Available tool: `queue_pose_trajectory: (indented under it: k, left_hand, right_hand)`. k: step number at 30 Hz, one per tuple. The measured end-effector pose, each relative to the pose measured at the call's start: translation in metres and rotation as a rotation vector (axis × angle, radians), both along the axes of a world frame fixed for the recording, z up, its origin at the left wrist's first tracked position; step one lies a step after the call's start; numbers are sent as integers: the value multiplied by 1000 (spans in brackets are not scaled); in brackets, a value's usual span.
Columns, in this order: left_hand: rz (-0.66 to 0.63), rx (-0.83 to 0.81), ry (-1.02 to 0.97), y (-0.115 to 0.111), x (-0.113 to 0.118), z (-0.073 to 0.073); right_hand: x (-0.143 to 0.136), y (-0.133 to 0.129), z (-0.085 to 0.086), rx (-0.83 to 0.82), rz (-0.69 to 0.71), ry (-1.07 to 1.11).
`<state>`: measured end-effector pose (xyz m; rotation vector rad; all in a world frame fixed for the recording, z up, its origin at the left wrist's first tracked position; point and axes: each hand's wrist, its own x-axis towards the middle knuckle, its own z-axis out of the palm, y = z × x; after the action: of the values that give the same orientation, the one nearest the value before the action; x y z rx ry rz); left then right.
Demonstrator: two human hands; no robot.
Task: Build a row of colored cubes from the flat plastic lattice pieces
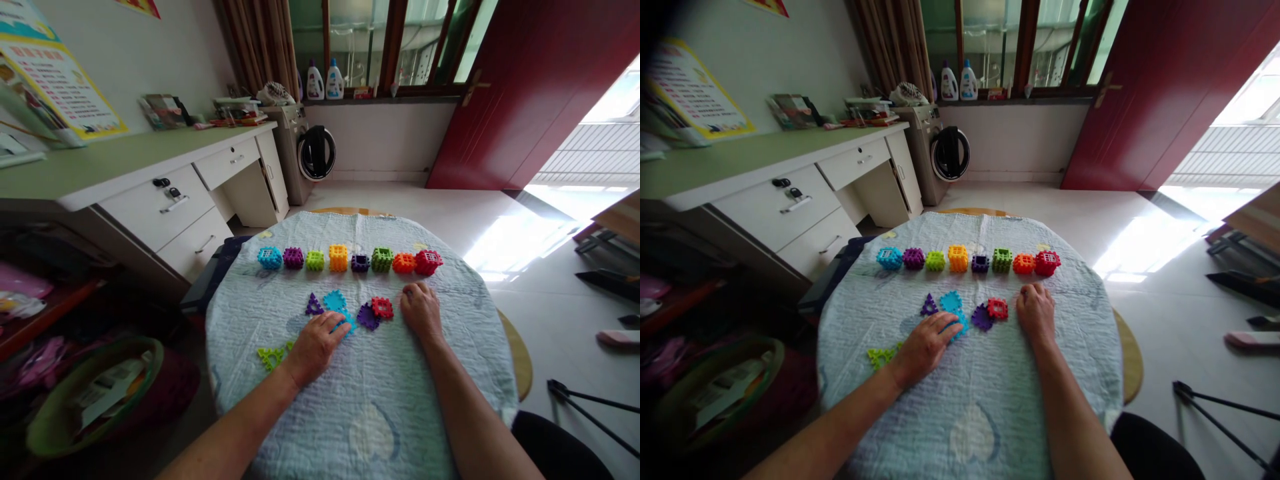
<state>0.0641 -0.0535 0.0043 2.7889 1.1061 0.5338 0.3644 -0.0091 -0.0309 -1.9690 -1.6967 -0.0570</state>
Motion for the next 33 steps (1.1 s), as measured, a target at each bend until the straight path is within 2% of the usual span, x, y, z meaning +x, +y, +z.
queue_pose_trajectory:
  k: [7, 12, 17, 21, 24, 26, 29, 31, 33]
  left_hand:
    - [146, -119, -306, -5, -17, 9]
    - [311, -30, -394, 3, -30, 14]
    - [430, 76, -164, 9, -42, 15]
    - [467, -38, 67, 12, -55, 17]
    - [423, -136, 112, 12, -60, 26]
    - [399, -141, 76, 10, -54, 35]
    - [314, -174, 1, 5, -31, 42]
    - [237, -216, 0, 1, -11, 39]
    - [224, -238, 37, -2, 5, 32]
  right_hand:
    - [0, -1, 0, 19, 8, -16]
    - [1, -1, 0, 12, 11, -21]
    - [3, 1, -5, 16, 12, -22]
    - [4, 2, -8, 22, 12, -17]
    - [4, 3, -8, 19, 9, -20]
    - [4, 3, -7, 15, 3, -22]
    - [2, 2, -5, 19, -1, -17]
    - [2, 1, -3, 18, 1, -11]
    - [2, 1, -3, 12, 4, -9]
